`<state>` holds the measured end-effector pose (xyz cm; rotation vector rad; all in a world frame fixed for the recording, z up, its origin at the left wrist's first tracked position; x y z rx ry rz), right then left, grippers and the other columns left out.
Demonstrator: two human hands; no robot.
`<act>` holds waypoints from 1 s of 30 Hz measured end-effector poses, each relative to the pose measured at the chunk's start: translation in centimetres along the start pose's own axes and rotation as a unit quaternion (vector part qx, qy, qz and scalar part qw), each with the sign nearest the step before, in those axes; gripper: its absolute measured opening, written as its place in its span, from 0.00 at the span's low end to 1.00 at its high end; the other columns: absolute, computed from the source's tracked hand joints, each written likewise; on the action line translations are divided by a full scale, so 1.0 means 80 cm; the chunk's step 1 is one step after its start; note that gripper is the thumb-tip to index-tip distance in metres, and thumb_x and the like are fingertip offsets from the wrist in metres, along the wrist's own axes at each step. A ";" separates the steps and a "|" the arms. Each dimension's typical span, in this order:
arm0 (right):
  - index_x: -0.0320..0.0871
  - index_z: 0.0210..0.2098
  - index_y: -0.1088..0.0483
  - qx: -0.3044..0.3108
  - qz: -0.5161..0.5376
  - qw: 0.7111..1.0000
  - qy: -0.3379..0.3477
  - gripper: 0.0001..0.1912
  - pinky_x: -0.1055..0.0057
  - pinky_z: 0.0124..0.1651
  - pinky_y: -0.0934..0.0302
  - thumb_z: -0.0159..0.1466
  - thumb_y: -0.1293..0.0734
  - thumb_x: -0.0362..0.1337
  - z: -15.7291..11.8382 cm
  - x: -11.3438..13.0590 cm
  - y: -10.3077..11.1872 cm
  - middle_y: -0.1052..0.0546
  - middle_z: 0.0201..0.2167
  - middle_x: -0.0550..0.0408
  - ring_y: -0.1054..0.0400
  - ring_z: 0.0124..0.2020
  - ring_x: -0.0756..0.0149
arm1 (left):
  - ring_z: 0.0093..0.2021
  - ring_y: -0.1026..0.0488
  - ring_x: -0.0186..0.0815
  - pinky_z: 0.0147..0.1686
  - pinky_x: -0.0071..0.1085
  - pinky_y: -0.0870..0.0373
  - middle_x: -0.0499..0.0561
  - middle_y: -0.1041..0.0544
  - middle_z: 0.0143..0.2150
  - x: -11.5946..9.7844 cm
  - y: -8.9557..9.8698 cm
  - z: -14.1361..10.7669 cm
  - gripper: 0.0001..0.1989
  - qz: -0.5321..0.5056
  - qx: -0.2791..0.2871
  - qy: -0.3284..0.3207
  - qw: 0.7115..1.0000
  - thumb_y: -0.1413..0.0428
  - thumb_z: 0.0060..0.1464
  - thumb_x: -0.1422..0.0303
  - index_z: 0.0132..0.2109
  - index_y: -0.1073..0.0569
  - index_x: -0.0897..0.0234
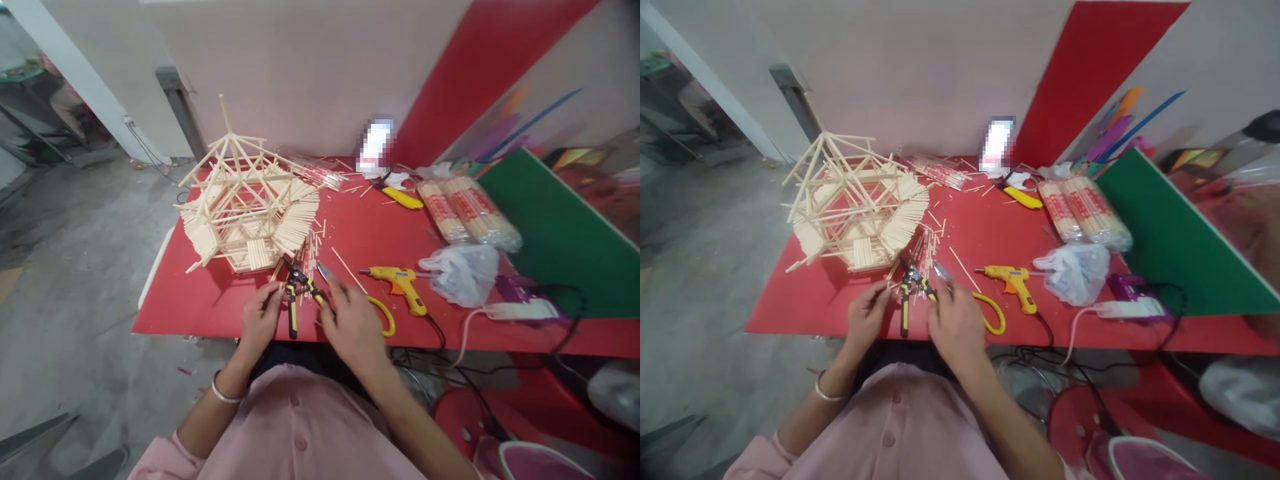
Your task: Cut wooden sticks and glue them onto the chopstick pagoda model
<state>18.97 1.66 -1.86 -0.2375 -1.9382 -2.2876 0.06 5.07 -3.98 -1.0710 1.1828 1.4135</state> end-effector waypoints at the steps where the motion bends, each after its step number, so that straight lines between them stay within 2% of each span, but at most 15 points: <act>1: 0.37 0.59 0.37 0.015 -0.022 0.999 -0.018 0.23 0.59 0.48 0.37 0.66 0.43 0.37 -0.008 -0.022 0.000 0.29 0.50 0.39 0.33 0.48 0.52 | 0.33 0.24 0.35 0.36 0.29 0.28 0.51 0.20 0.31 -0.006 -0.003 0.000 0.10 0.012 0.011 -0.018 1.000 0.45 0.59 0.63 0.41 0.22 0.64; 3: 0.37 0.59 0.37 0.061 -0.055 0.996 -0.045 0.25 0.61 0.42 0.36 0.64 0.40 0.37 -0.023 -0.063 -0.007 0.28 0.46 0.40 0.32 0.45 0.51 | 0.36 0.25 0.35 0.39 0.30 0.29 0.52 0.20 0.33 -0.015 -0.010 -0.001 0.09 0.025 0.033 -0.045 0.998 0.45 0.59 0.65 0.39 0.22 0.63; 5: 0.38 0.59 0.37 0.087 -0.054 0.994 -0.027 0.26 0.64 0.41 0.36 0.63 0.38 0.37 -0.031 -0.086 -0.016 0.27 0.44 0.42 0.31 0.43 0.53 | 0.37 0.25 0.35 0.40 0.30 0.30 0.53 0.21 0.35 -0.022 -0.017 -0.002 0.08 0.013 0.049 -0.062 0.997 0.45 0.60 0.66 0.37 0.23 0.64; 8: 0.38 0.62 0.40 0.105 -0.054 0.993 -0.008 0.30 0.67 0.35 0.38 0.61 0.38 0.37 -0.030 -0.101 -0.027 0.26 0.41 0.44 0.29 0.37 0.57 | 0.35 0.26 0.34 0.38 0.30 0.31 0.52 0.23 0.33 -0.030 -0.030 -0.003 0.10 -0.016 0.079 -0.067 0.995 0.46 0.61 0.65 0.35 0.23 0.64; 11: 0.37 0.63 0.42 0.120 -0.040 0.992 -0.027 0.33 0.69 0.32 0.39 0.59 0.37 0.37 -0.024 -0.111 -0.028 0.23 0.38 0.43 0.27 0.33 0.57 | 0.32 0.27 0.33 0.35 0.29 0.30 0.51 0.25 0.32 -0.036 -0.032 -0.006 0.11 -0.042 0.094 -0.054 0.993 0.47 0.62 0.64 0.36 0.23 0.64; 15: 0.38 0.64 0.42 0.164 0.076 0.980 -0.087 0.35 0.68 0.32 0.36 0.58 0.37 0.42 -0.029 -0.136 -0.031 0.20 0.37 0.47 0.24 0.35 0.55 | 0.26 0.29 0.30 0.28 0.26 0.31 0.49 0.27 0.29 -0.042 -0.020 -0.012 0.11 -0.078 0.069 -0.018 0.994 0.46 0.60 0.63 0.41 0.23 0.64; 18: 0.42 0.62 0.40 0.131 0.164 0.972 -0.102 0.34 0.63 0.42 0.32 0.59 0.37 0.48 -0.037 -0.144 -0.024 0.22 0.47 0.45 0.25 0.46 0.52 | 0.20 0.33 0.27 0.22 0.24 0.34 0.45 0.30 0.25 -0.039 -0.022 -0.019 0.11 -0.121 0.072 0.028 0.990 0.44 0.59 0.61 0.41 0.23 0.65; 21: 0.44 0.61 0.39 0.071 0.243 0.965 -0.070 0.39 0.59 0.50 0.34 0.54 0.32 0.55 -0.047 -0.127 -0.004 0.26 0.54 0.44 0.30 0.54 0.51 | 0.18 0.34 0.25 0.21 0.24 0.33 0.46 0.29 0.27 -0.039 -0.033 -0.023 0.12 -0.132 0.094 0.041 0.986 0.45 0.60 0.61 0.41 0.23 0.65; 23: 0.46 0.59 0.37 0.070 0.265 0.961 -0.032 0.41 0.58 0.50 0.33 0.51 0.29 0.56 -0.053 -0.101 0.009 0.26 0.52 0.45 0.30 0.51 0.51 | 0.18 0.34 0.25 0.20 0.24 0.34 0.48 0.28 0.29 -0.044 -0.039 -0.023 0.11 -0.105 0.108 0.023 0.988 0.46 0.60 0.62 0.41 0.23 0.65; 25: 0.47 0.55 0.32 0.084 0.265 0.961 0.010 0.35 0.58 0.49 0.33 0.52 0.29 0.55 -0.055 -0.073 0.020 0.26 0.47 0.47 0.30 0.48 0.53 | 0.19 0.34 0.25 0.20 0.24 0.35 0.49 0.26 0.32 -0.054 -0.043 -0.021 0.10 -0.064 0.117 -0.016 0.991 0.46 0.61 0.64 0.41 0.22 0.64; 27: 0.47 0.52 0.30 0.090 0.261 0.960 0.040 0.29 0.61 0.44 0.32 0.55 0.30 0.54 -0.052 -0.051 0.029 0.26 0.42 0.49 0.29 0.42 0.57 | 0.24 0.30 0.28 0.25 0.26 0.31 0.51 0.24 0.34 -0.067 -0.043 -0.020 0.10 -0.021 0.121 -0.070 0.990 0.47 0.61 0.67 0.41 0.21 0.63; 30: 0.48 0.54 0.31 0.081 0.248 0.962 0.083 0.28 0.66 0.39 0.32 0.58 0.31 0.54 -0.043 -0.031 0.036 0.27 0.38 0.50 0.29 0.38 0.60 | 0.35 0.25 0.36 0.36 0.31 0.28 0.54 0.21 0.35 -0.082 -0.043 -0.021 0.10 0.030 0.130 -0.126 0.983 0.48 0.61 0.70 0.41 0.21 0.63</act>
Point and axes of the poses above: each hand's wrist, its own z-axis towards the middle knuckle, its own y-axis out of the back of the hand, x = y × z, the point moved 9 cm from there along z, towards the middle knuckle
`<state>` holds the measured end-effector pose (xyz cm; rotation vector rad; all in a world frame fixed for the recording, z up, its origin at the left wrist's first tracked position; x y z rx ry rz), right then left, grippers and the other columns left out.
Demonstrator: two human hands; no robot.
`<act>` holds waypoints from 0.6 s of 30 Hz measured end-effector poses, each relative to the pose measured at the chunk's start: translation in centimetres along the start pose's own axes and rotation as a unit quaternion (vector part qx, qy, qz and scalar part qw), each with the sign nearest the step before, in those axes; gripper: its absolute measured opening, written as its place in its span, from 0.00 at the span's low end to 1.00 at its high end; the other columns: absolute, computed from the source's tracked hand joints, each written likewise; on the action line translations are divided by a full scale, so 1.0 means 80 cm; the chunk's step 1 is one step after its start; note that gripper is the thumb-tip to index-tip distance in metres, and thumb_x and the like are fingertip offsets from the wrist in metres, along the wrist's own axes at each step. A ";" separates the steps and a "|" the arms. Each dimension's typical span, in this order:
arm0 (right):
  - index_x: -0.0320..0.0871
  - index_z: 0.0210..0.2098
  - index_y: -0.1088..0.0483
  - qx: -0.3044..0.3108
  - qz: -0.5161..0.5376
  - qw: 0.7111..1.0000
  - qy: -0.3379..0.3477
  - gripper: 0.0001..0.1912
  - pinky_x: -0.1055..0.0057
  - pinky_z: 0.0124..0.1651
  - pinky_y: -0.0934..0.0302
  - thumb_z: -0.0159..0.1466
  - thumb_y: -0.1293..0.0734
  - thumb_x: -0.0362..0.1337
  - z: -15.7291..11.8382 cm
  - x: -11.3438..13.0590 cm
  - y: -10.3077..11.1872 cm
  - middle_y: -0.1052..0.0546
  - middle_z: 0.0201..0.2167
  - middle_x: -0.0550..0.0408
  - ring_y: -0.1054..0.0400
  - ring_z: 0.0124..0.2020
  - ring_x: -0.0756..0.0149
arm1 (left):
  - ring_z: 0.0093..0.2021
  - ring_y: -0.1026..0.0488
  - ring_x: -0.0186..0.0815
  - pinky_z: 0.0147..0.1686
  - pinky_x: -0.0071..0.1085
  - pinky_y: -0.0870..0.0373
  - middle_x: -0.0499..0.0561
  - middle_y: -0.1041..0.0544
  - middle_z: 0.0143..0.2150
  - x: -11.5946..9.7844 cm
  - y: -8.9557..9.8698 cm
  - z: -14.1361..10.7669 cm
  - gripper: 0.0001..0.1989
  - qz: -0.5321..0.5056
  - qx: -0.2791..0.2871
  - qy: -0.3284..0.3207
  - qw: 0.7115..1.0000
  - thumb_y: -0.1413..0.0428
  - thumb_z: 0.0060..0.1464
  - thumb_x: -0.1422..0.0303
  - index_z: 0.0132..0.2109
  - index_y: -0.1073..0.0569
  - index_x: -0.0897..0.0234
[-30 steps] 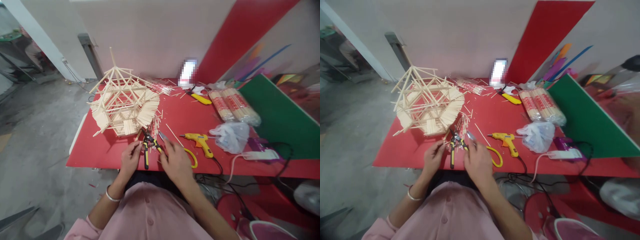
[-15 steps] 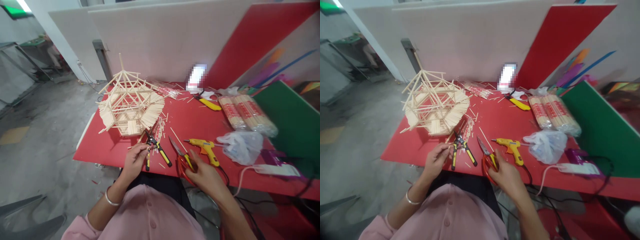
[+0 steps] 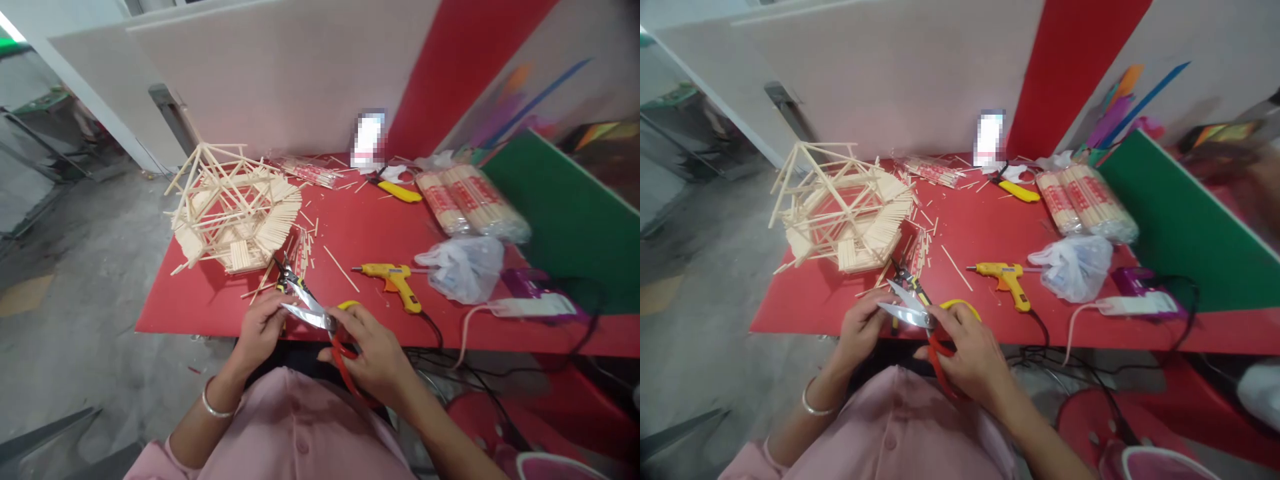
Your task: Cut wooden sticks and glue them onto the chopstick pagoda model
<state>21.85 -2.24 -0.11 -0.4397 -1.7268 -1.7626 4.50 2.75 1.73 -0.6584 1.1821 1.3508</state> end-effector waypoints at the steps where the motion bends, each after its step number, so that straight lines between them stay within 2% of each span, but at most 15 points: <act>1: 0.48 0.54 0.31 -0.001 -0.008 1.000 0.014 0.29 0.66 0.38 0.33 0.58 0.32 0.54 0.003 0.004 -0.001 0.27 0.38 0.50 0.30 0.38 0.61 | 0.38 0.24 0.37 0.38 0.32 0.28 0.54 0.21 0.35 -0.002 0.000 0.000 0.10 0.010 0.005 -0.007 1.000 0.48 0.61 0.71 0.41 0.21 0.63; 8: 0.47 0.55 0.31 0.008 -0.033 0.998 0.059 0.31 0.66 0.38 0.32 0.58 0.31 0.56 0.013 0.014 -0.012 0.26 0.39 0.49 0.29 0.39 0.60 | 0.38 0.23 0.37 0.39 0.33 0.27 0.53 0.20 0.34 -0.001 0.009 -0.002 0.09 0.017 -0.008 -0.018 1.000 0.48 0.58 0.74 0.37 0.22 0.62; 15: 0.45 0.55 0.32 0.004 -0.024 0.998 0.064 0.31 0.68 0.36 0.33 0.60 0.34 0.57 0.009 0.014 -0.014 0.26 0.38 0.49 0.29 0.37 0.61 | 0.38 0.24 0.37 0.40 0.33 0.28 0.53 0.21 0.35 0.004 0.004 0.002 0.10 0.022 0.024 -0.004 0.999 0.49 0.58 0.74 0.36 0.23 0.63; 18: 0.44 0.56 0.33 -0.004 -0.025 0.997 0.075 0.31 0.70 0.34 0.33 0.62 0.37 0.57 0.007 0.014 -0.017 0.25 0.36 0.48 0.29 0.35 0.62 | 0.37 0.25 0.36 0.40 0.32 0.29 0.53 0.22 0.35 0.005 0.004 0.001 0.10 0.030 0.026 0.002 0.999 0.49 0.58 0.74 0.33 0.24 0.63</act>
Point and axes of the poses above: each hand's wrist, its own z-axis towards the middle knuckle, its own y-axis out of the back of the hand, x = y × z, the point moved 9 cm from there along z, towards the middle knuckle
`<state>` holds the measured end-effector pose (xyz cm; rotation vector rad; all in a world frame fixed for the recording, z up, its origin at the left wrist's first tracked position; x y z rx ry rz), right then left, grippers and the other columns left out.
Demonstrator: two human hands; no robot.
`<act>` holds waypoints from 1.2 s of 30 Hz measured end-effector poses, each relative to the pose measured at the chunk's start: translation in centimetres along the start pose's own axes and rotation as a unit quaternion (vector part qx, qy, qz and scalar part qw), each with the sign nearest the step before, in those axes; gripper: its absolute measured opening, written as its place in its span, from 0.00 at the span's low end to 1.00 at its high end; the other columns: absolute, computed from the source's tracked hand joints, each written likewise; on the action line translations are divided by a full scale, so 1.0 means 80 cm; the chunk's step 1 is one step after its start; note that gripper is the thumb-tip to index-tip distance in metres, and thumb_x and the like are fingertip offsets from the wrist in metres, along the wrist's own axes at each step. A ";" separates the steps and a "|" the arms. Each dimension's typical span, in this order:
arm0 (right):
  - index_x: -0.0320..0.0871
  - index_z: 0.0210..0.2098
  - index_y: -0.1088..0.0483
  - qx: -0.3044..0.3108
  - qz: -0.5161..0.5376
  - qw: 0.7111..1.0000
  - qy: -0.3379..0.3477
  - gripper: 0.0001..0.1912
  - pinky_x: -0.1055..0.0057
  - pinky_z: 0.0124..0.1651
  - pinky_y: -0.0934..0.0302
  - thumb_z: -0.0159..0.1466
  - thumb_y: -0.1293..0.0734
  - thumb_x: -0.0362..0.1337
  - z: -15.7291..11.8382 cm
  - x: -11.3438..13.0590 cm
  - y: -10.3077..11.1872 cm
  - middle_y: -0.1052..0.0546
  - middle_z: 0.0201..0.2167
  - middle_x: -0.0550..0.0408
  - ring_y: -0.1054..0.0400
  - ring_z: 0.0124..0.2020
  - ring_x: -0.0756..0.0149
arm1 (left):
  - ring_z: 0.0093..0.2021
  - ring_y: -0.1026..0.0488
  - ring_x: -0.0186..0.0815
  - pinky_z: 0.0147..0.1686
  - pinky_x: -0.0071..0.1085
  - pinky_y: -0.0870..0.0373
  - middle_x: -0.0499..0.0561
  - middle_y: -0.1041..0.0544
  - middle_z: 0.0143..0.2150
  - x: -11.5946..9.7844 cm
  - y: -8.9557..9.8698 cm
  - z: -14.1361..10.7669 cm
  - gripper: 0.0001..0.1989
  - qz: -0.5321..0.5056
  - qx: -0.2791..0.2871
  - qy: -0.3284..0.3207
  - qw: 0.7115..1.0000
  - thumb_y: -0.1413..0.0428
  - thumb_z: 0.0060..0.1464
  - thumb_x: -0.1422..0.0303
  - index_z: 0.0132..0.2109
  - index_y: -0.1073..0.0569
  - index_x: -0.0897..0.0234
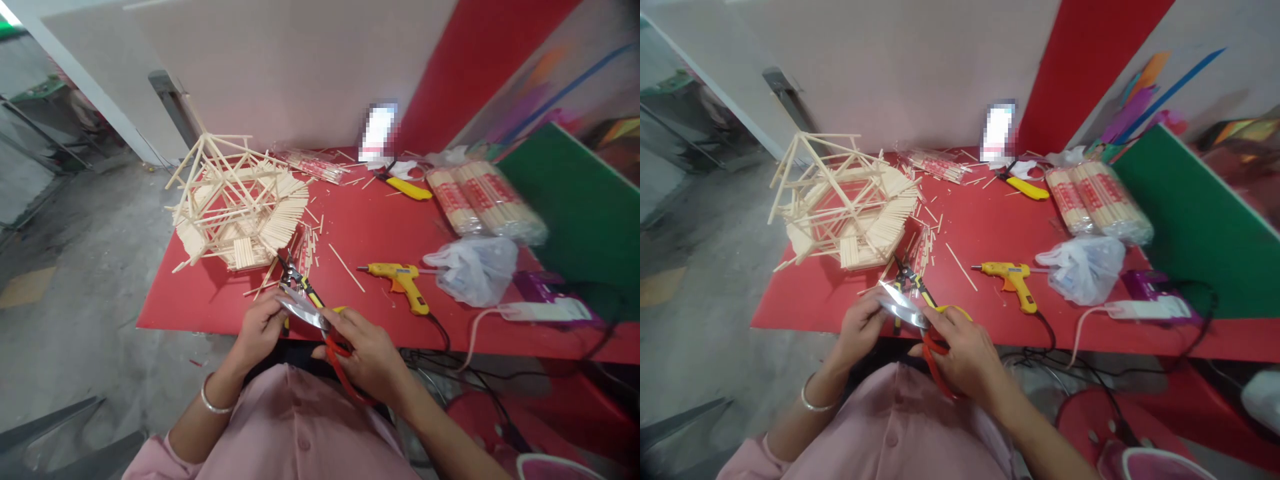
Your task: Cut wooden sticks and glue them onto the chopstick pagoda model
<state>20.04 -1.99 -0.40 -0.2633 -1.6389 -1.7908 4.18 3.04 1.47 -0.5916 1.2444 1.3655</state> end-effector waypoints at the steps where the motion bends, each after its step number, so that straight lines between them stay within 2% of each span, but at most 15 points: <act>1: 0.43 0.56 0.32 -0.005 -0.003 1.000 0.004 0.31 0.70 0.34 0.34 0.63 0.38 0.57 -0.001 0.000 0.000 0.25 0.35 0.49 0.29 0.34 0.62 | 0.37 0.25 0.36 0.39 0.31 0.29 0.53 0.22 0.35 -0.001 0.000 0.000 0.10 0.003 0.000 0.000 1.000 0.49 0.59 0.74 0.31 0.25 0.63; 5: 0.42 0.54 0.32 -0.011 0.008 1.000 0.010 0.29 0.69 0.35 0.34 0.64 0.40 0.57 -0.001 0.002 -0.003 0.25 0.33 0.50 0.29 0.32 0.63 | 0.34 0.27 0.35 0.35 0.29 0.30 0.51 0.24 0.31 -0.004 0.000 -0.001 0.11 0.006 0.007 0.005 1.000 0.48 0.59 0.73 0.29 0.25 0.63; 9: 0.44 0.53 0.32 0.017 0.059 0.998 -0.007 0.26 0.70 0.35 0.34 0.64 0.37 0.55 0.001 0.000 -0.007 0.25 0.33 0.51 0.29 0.32 0.64 | 0.34 0.27 0.36 0.35 0.31 0.30 0.51 0.24 0.29 0.000 0.000 -0.001 0.11 -0.005 0.006 0.017 1.000 0.47 0.59 0.72 0.29 0.24 0.63; 14: 0.45 0.54 0.33 0.029 -0.022 0.999 -0.025 0.29 0.64 0.37 0.33 0.59 0.33 0.55 0.006 -0.004 -0.008 0.25 0.40 0.47 0.29 0.40 0.57 | 0.36 0.24 0.36 0.37 0.32 0.28 0.52 0.21 0.33 0.008 0.009 -0.001 0.07 -0.033 -0.048 0.009 0.998 0.45 0.56 0.74 0.35 0.21 0.62; 20: 0.45 0.54 0.33 0.029 0.006 0.999 -0.018 0.26 0.67 0.37 0.34 0.61 0.33 0.53 0.011 0.001 -0.010 0.25 0.37 0.49 0.29 0.36 0.61 | 0.34 0.24 0.36 0.35 0.31 0.27 0.51 0.20 0.31 0.012 0.014 0.000 0.05 -0.060 -0.076 0.020 0.995 0.42 0.54 0.74 0.32 0.21 0.62; 28: 0.43 0.50 0.32 0.010 0.014 1.000 0.000 0.25 0.69 0.35 0.35 0.63 0.36 0.54 0.014 0.011 -0.007 0.25 0.34 0.49 0.29 0.34 0.62 | 0.33 0.23 0.36 0.34 0.31 0.27 0.51 0.20 0.31 0.020 0.014 -0.004 0.06 -0.061 -0.079 0.049 0.994 0.43 0.54 0.73 0.32 0.21 0.63; 33: 0.44 0.47 0.30 0.010 0.032 0.999 -0.002 0.21 0.71 0.34 0.36 0.65 0.37 0.53 0.011 0.007 -0.012 0.25 0.31 0.52 0.30 0.30 0.64 | 0.29 0.26 0.34 0.31 0.30 0.29 0.50 0.23 0.26 0.023 0.011 -0.004 0.09 -0.043 -0.063 0.052 0.996 0.43 0.56 0.70 0.28 0.23 0.63; 36: 0.44 0.48 0.30 0.019 0.041 0.999 -0.006 0.23 0.71 0.34 0.36 0.63 0.36 0.55 0.012 0.003 -0.015 0.24 0.31 0.51 0.29 0.31 0.64 | 0.30 0.26 0.34 0.32 0.30 0.30 0.50 0.22 0.27 0.026 0.009 -0.004 0.09 -0.048 -0.054 0.049 0.996 0.44 0.57 0.69 0.29 0.23 0.64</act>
Point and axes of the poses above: each hand's wrist, its own z-axis towards the middle knuckle, its own y-axis out of the back of the hand, x = y × z, the point moved 9 cm from there along z, towards the middle knuckle
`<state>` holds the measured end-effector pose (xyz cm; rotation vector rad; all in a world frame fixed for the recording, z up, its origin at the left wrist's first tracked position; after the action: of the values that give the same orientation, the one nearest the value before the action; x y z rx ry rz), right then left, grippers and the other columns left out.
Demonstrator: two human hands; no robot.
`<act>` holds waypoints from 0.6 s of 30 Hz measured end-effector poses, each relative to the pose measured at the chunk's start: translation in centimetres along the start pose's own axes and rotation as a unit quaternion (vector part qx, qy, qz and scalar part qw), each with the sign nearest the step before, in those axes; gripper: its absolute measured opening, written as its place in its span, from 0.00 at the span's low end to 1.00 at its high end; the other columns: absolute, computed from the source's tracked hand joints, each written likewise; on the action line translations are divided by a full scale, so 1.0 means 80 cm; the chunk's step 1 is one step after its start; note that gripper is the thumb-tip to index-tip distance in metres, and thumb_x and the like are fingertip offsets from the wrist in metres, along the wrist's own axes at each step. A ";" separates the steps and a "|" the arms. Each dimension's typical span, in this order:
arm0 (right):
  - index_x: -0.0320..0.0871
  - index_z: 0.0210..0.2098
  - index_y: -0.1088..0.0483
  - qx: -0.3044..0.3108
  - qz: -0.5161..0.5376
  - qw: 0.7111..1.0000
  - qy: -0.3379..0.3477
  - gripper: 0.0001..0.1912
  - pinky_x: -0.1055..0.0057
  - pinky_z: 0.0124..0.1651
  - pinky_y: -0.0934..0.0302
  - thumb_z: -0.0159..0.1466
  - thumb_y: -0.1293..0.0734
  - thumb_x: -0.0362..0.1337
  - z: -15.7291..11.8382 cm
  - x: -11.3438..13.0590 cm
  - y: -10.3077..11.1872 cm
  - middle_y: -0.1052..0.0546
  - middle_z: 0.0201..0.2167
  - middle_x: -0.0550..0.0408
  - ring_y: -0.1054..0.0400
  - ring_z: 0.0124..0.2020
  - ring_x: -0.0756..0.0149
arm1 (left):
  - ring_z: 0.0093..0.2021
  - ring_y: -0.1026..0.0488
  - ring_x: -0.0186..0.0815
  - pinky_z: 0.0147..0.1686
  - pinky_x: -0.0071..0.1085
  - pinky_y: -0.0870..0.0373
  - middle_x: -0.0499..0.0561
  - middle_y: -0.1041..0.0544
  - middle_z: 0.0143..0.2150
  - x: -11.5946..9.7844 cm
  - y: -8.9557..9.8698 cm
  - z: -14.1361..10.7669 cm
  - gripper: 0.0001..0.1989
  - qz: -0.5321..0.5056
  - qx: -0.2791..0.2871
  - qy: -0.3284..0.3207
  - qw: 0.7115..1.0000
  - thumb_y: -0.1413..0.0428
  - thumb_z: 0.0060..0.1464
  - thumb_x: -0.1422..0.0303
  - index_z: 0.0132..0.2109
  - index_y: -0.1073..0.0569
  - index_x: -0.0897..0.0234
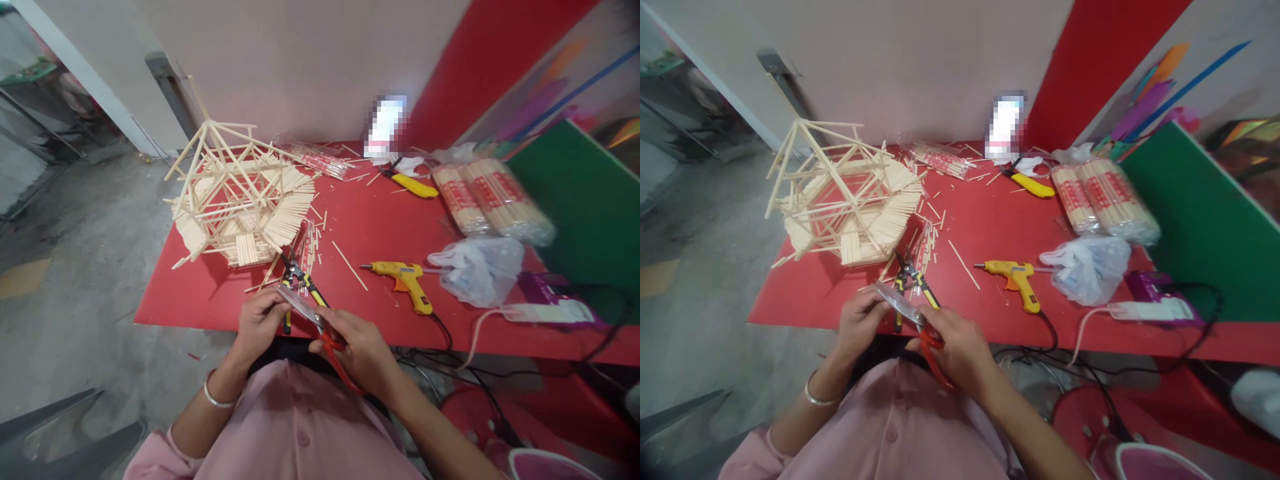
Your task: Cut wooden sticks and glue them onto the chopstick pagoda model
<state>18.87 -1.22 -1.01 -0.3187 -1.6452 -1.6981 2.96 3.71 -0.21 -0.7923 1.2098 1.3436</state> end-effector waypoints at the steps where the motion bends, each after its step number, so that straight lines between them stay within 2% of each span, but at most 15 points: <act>1: 0.44 0.49 0.30 0.002 -0.011 1.000 0.000 0.25 0.70 0.34 0.36 0.62 0.36 0.56 0.001 -0.001 0.000 0.24 0.33 0.50 0.29 0.32 0.63 | 0.31 0.26 0.35 0.32 0.30 0.30 0.51 0.22 0.28 0.001 0.000 0.000 0.09 -0.004 0.001 -0.001 1.000 0.45 0.57 0.70 0.30 0.23 0.64; 7: 0.44 0.54 0.32 0.007 -0.077 0.997 0.010 0.30 0.70 0.33 0.37 0.61 0.36 0.58 0.006 -0.001 0.004 0.24 0.36 0.50 0.29 0.35 0.61 | 0.31 0.25 0.35 0.34 0.30 0.29 0.51 0.21 0.30 -0.001 0.002 0.004 0.10 -0.017 0.016 -0.014 1.000 0.46 0.58 0.72 0.32 0.22 0.63; 12: 0.44 0.52 0.31 -0.003 -0.098 0.995 0.018 0.28 0.71 0.33 0.38 0.63 0.38 0.58 0.008 0.003 0.006 0.24 0.36 0.49 0.29 0.36 0.62 | 0.31 0.24 0.35 0.33 0.30 0.29 0.51 0.21 0.30 -0.004 0.001 0.007 0.10 -0.026 0.030 -0.019 0.999 0.47 0.58 0.71 0.32 0.23 0.62; 18: 0.43 0.50 0.29 -0.013 -0.092 0.995 0.026 0.26 0.73 0.33 0.38 0.65 0.40 0.56 0.002 0.000 0.001 0.21 0.33 0.51 0.26 0.32 0.65 | 0.29 0.27 0.34 0.32 0.28 0.31 0.50 0.23 0.26 0.000 -0.004 0.008 0.13 -0.008 0.067 0.021 0.998 0.48 0.60 0.67 0.28 0.25 0.63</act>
<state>18.87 -1.04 -0.93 -0.1362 -1.6586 -1.8489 3.39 4.31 -0.13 -0.7361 1.3097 1.2248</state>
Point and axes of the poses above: each hand's wrist, its own z-axis towards the middle knuckle, its own y-axis out of the back of the hand, x = y × z, the point moved 9 cm from there along z, towards the middle knuckle
